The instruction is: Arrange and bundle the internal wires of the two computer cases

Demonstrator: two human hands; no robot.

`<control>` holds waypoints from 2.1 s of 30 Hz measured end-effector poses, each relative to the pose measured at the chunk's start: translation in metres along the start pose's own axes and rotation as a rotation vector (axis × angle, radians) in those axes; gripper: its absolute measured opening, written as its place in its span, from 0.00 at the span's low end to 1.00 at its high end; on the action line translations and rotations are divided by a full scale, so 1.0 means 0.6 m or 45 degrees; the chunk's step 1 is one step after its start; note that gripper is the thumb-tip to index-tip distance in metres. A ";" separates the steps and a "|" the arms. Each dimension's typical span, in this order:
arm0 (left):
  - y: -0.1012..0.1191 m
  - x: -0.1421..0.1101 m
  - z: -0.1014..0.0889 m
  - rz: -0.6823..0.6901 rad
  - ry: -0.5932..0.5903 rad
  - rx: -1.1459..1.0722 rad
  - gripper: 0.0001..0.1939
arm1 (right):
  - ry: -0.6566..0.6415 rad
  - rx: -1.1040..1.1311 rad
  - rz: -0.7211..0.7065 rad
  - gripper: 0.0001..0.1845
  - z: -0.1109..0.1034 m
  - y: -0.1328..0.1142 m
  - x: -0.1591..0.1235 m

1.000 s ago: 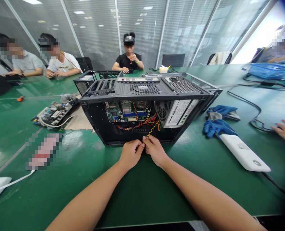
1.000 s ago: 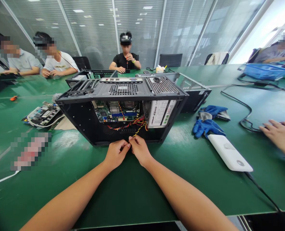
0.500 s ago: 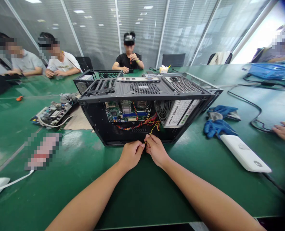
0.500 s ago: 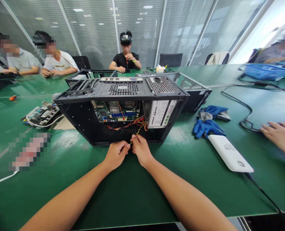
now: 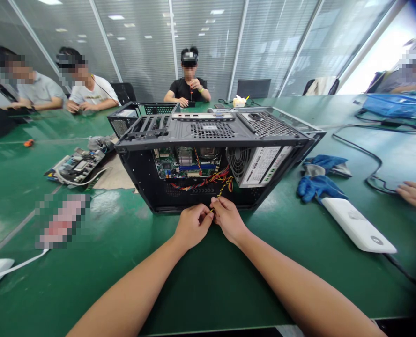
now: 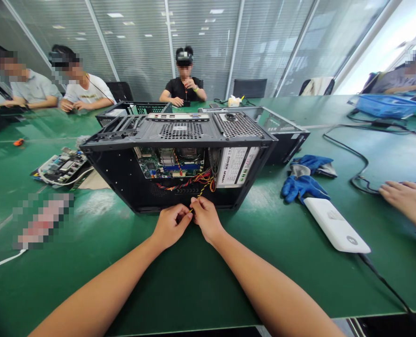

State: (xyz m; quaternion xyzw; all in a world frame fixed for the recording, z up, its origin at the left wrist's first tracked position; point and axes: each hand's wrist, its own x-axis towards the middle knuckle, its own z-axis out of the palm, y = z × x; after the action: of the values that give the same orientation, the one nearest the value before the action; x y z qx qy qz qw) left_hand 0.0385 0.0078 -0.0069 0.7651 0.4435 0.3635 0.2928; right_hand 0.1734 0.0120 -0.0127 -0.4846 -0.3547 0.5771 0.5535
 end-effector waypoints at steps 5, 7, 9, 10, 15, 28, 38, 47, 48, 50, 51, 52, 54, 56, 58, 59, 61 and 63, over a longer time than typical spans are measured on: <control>-0.002 0.000 0.000 -0.002 0.003 -0.006 0.06 | -0.006 -0.010 0.010 0.23 0.001 0.000 0.000; -0.005 0.000 0.001 -0.001 0.001 0.001 0.06 | -0.010 -0.006 0.008 0.23 0.001 -0.001 0.000; -0.008 0.000 0.001 0.005 -0.001 0.012 0.07 | -0.015 -0.004 0.007 0.23 0.000 0.000 0.000; -0.009 0.000 0.002 0.012 -0.001 0.023 0.08 | -0.020 -0.003 0.008 0.22 0.000 0.001 0.000; -0.006 0.002 -0.001 0.041 -0.045 0.082 0.13 | -0.027 -0.004 0.011 0.22 -0.002 0.005 0.003; -0.008 0.001 -0.001 0.022 -0.055 0.073 0.13 | -0.018 -0.048 0.003 0.23 0.002 0.003 -0.001; -0.007 0.001 0.000 0.014 -0.068 0.067 0.12 | -0.021 -0.060 0.009 0.23 0.000 0.007 0.001; -0.008 0.003 0.001 -0.028 -0.102 0.081 0.11 | -0.049 -0.089 -0.004 0.22 -0.003 0.010 0.000; -0.007 0.003 0.001 -0.032 -0.105 0.077 0.10 | -0.049 -0.095 -0.002 0.22 -0.003 0.010 0.001; -0.008 0.003 0.001 -0.035 -0.105 0.066 0.10 | -0.047 -0.103 0.003 0.22 -0.004 0.011 0.001; -0.008 0.002 0.001 -0.033 -0.103 0.063 0.10 | -0.047 -0.104 0.004 0.22 -0.004 0.011 0.001; -0.009 0.002 0.002 -0.030 -0.101 0.061 0.10 | -0.050 -0.104 0.004 0.22 -0.004 0.011 0.001; -0.011 0.001 0.003 -0.023 -0.096 0.058 0.10 | -0.056 -0.103 0.003 0.23 -0.004 0.010 0.001; -0.012 0.001 0.004 -0.019 -0.095 0.054 0.10 | -0.059 -0.103 0.005 0.23 -0.004 0.010 0.000; -0.012 0.000 0.005 -0.020 -0.094 0.052 0.10 | -0.054 -0.102 0.010 0.23 -0.004 0.010 0.000; -0.012 0.001 0.005 -0.025 -0.094 0.052 0.10 | -0.049 -0.102 0.013 0.23 -0.004 0.010 0.000; -0.010 0.001 0.004 -0.035 -0.097 0.053 0.10 | -0.044 -0.101 0.010 0.23 -0.003 0.009 0.000; -0.009 0.003 0.003 -0.037 -0.098 0.053 0.10 | -0.047 -0.101 0.003 0.22 -0.002 0.007 -0.001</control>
State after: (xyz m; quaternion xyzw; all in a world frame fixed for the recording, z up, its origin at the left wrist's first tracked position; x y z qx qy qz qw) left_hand 0.0382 0.0113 -0.0118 0.7779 0.4504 0.3204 0.2988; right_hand 0.1731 0.0107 -0.0172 -0.4958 -0.3869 0.5720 0.5266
